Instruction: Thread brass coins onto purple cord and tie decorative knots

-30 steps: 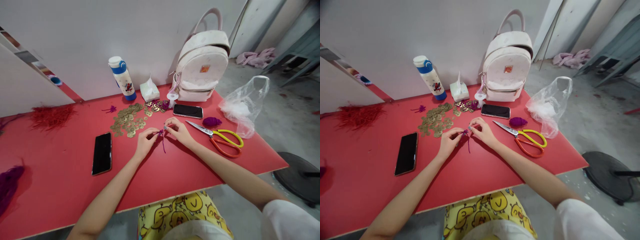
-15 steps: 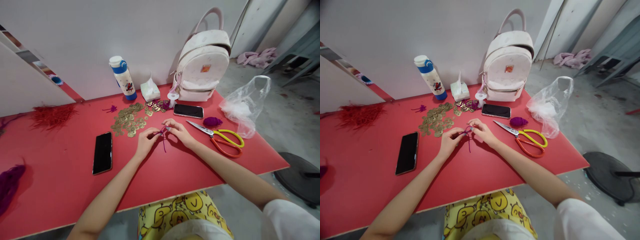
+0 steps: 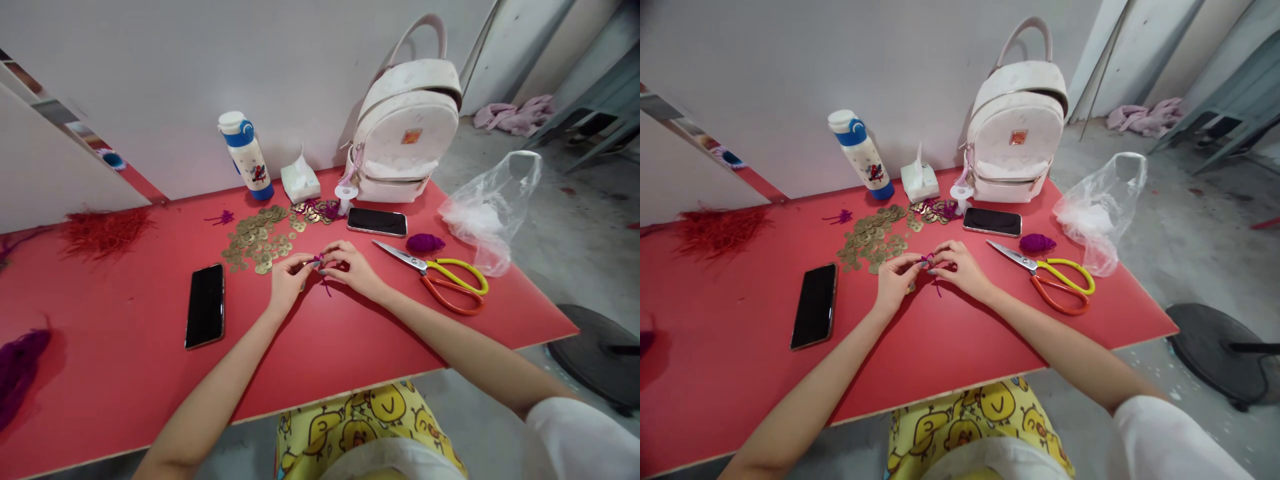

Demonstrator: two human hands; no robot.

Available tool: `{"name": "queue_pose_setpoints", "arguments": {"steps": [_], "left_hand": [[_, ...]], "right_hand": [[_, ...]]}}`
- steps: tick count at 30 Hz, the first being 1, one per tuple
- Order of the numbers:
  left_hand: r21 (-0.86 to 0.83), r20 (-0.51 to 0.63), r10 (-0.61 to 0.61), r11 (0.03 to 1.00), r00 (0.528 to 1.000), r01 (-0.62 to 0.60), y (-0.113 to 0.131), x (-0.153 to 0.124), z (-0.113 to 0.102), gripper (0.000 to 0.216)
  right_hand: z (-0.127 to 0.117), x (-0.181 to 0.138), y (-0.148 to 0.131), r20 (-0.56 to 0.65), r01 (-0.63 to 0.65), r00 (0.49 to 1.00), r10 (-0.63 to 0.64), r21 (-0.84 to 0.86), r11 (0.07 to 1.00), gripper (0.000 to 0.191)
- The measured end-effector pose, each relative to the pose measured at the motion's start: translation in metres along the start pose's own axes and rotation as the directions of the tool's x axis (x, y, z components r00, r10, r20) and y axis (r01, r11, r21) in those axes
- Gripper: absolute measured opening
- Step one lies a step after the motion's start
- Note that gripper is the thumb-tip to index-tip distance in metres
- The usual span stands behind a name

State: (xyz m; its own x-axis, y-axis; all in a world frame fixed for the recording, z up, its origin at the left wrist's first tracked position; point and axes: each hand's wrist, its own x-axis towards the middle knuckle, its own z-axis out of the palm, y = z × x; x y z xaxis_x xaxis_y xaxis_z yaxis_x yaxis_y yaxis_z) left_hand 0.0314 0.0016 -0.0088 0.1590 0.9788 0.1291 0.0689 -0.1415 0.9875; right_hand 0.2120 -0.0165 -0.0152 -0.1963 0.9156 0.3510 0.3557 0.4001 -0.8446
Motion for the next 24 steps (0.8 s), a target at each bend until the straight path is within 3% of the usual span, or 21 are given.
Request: {"name": "queue_pose_setpoints", "arguments": {"steps": [8,15,24], "left_hand": [[-0.078,0.029,-0.103,0.991,0.994,0.105,0.003,-0.002,0.001,0.016],[-0.144,0.110,-0.034,0.988,0.993,0.050,0.011,-0.007,0.003,0.016],[-0.060,0.184,0.024,0.998,0.983,-0.013,0.013,-0.012,0.004,0.023]], "right_hand": [[0.003,-0.003,0.000,0.125,0.047,0.992,-0.029,-0.141,0.989,0.004],[0.003,-0.003,-0.001,0.188,0.080,0.981,-0.044,-0.192,0.978,0.004],[0.004,-0.003,-0.006,0.151,0.018,0.989,0.009,-0.175,0.984,0.006]]}}
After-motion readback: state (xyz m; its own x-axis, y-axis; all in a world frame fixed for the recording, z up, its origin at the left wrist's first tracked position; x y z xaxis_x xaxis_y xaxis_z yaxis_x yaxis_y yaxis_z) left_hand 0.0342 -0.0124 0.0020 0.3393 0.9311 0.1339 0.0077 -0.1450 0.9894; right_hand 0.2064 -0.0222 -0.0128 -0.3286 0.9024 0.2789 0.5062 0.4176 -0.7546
